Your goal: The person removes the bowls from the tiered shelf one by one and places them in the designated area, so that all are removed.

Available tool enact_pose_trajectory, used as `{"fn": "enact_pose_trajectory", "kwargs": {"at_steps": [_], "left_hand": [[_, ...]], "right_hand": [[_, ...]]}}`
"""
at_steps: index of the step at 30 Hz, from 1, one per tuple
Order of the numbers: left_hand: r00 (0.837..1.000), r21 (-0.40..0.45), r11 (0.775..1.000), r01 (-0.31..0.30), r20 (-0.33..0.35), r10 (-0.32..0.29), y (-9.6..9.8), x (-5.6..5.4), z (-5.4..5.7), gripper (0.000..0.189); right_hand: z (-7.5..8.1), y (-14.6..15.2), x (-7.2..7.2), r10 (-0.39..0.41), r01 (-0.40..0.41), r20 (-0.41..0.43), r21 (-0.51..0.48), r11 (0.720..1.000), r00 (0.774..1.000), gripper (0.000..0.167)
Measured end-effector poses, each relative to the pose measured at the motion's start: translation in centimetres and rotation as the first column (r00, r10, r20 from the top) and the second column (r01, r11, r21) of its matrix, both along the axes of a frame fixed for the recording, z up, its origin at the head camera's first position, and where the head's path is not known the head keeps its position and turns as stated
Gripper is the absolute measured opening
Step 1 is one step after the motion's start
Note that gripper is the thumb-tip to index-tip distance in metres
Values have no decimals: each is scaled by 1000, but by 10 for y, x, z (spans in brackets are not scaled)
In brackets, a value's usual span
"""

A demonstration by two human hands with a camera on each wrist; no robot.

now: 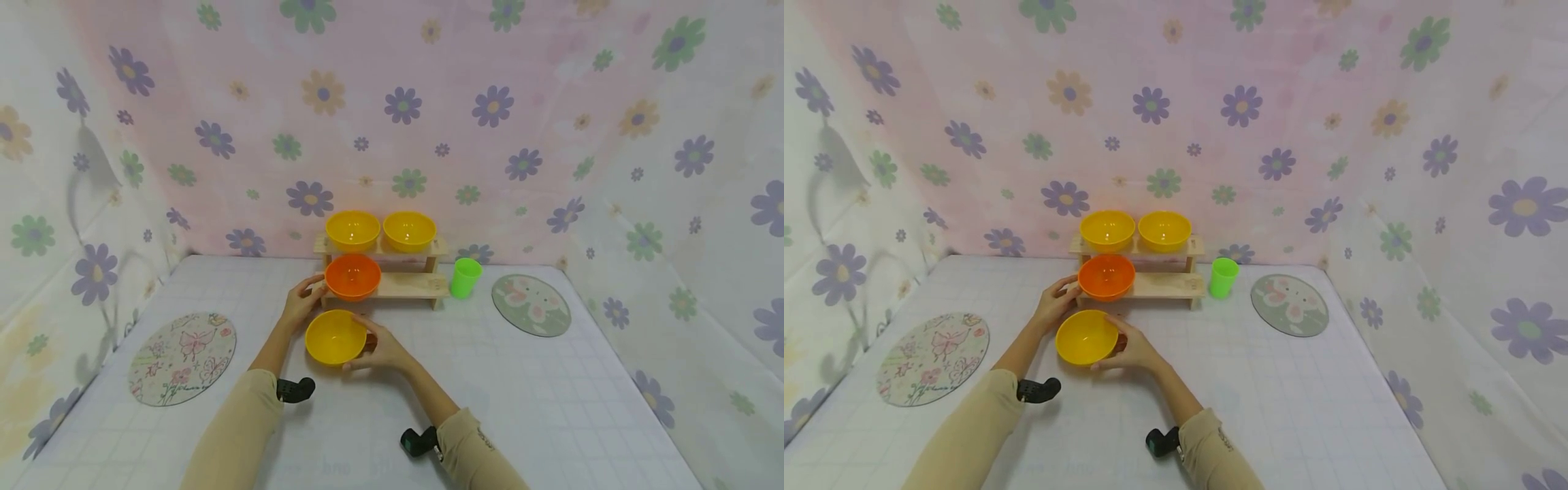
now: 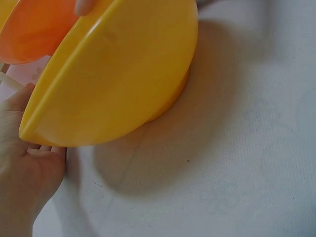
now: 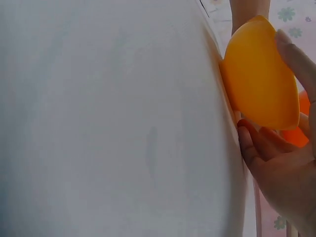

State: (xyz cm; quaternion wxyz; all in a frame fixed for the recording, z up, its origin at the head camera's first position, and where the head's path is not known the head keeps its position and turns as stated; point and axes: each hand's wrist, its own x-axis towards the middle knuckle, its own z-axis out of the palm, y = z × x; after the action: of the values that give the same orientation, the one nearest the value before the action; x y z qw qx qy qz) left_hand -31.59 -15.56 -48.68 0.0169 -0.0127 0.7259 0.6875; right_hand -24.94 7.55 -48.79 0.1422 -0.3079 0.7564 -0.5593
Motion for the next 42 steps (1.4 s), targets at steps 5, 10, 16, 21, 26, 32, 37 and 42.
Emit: {"fn": "enact_pose_trajectory", "kwargs": {"at_steps": [5,10,16,21,26,32,37,42], "left_hand": [[1000,13,1000,14,-10,-14,0,3,1,48],[1000,5,1000,0,0,0,-1,-1,-3,49],[1000,9,1000,-9,-21,9,-1,0,-3,48],[1000,7,1000,-2,-26,2,-1,0,-4,47],[1000,6,1000,-8,-18,8,-1,0,-3,47],[1000,-11,1000,-23,-5,23,0,-1,-1,48],[1000,-12,1000,-25,-4,25,1,-2,-1,48],[1000,5,1000,-18,-25,18,1,0,-1,45]], "right_hand": [[28,7,12,-37,36,-11,-17,999,999,85],[29,14,4,-123,123,16,-25,992,992,78],[20,19,-15,-280,270,-46,-155,950,959,64],[30,20,-26,-393,360,-116,-232,904,912,60],[57,15,-28,-425,388,-99,-261,884,900,65],[74,12,-33,-324,312,-37,-185,932,945,73],[68,10,-40,-239,239,20,-170,956,971,78],[47,6,-54,-242,242,19,-179,954,970,80]]}}
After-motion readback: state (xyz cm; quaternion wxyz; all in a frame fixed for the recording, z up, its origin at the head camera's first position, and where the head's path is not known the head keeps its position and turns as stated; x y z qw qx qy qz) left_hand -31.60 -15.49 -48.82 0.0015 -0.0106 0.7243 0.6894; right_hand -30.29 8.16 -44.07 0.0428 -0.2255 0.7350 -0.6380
